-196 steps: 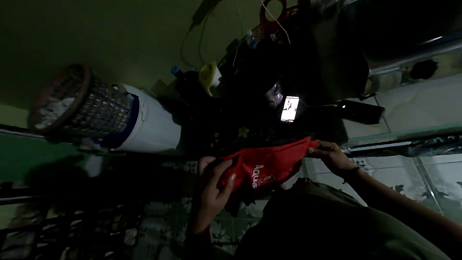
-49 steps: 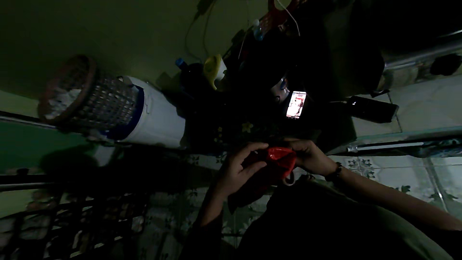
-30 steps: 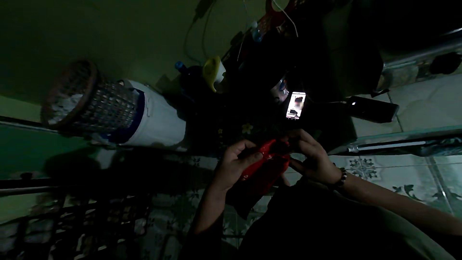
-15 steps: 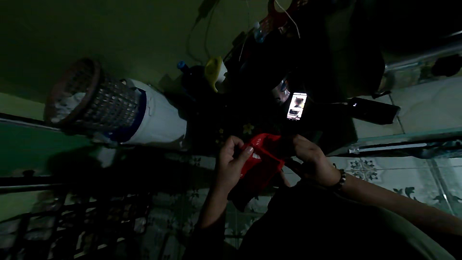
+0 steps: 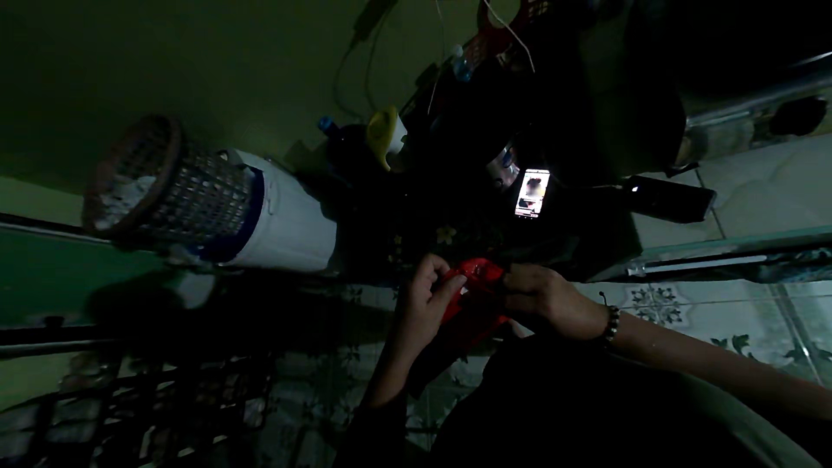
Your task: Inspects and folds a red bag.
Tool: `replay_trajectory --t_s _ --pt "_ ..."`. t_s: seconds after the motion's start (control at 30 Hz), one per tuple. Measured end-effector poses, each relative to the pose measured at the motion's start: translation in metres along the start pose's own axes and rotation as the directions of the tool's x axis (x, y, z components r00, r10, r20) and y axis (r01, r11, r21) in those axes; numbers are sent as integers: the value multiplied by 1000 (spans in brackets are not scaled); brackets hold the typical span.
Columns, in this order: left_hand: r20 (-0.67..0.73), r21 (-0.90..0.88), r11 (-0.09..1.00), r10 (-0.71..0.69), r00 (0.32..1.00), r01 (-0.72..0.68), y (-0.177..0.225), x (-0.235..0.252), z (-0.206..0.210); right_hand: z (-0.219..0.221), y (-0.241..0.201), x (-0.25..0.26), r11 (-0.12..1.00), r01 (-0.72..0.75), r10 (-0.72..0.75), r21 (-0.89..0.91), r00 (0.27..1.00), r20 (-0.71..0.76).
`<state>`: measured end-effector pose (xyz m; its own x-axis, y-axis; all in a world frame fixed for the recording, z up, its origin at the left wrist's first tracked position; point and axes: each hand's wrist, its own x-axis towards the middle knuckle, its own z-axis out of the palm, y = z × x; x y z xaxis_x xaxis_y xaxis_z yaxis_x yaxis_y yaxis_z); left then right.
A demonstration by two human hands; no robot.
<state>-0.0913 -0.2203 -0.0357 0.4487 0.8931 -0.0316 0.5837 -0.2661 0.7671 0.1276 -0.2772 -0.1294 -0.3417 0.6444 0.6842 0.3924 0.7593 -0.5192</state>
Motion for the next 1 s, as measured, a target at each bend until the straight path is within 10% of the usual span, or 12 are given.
replay_trajectory --t_s 1.0 --pt "371 6 988 142 918 -156 -4 10 -21 -2 -6 -10 1000 -14 13 -21 998 -69"
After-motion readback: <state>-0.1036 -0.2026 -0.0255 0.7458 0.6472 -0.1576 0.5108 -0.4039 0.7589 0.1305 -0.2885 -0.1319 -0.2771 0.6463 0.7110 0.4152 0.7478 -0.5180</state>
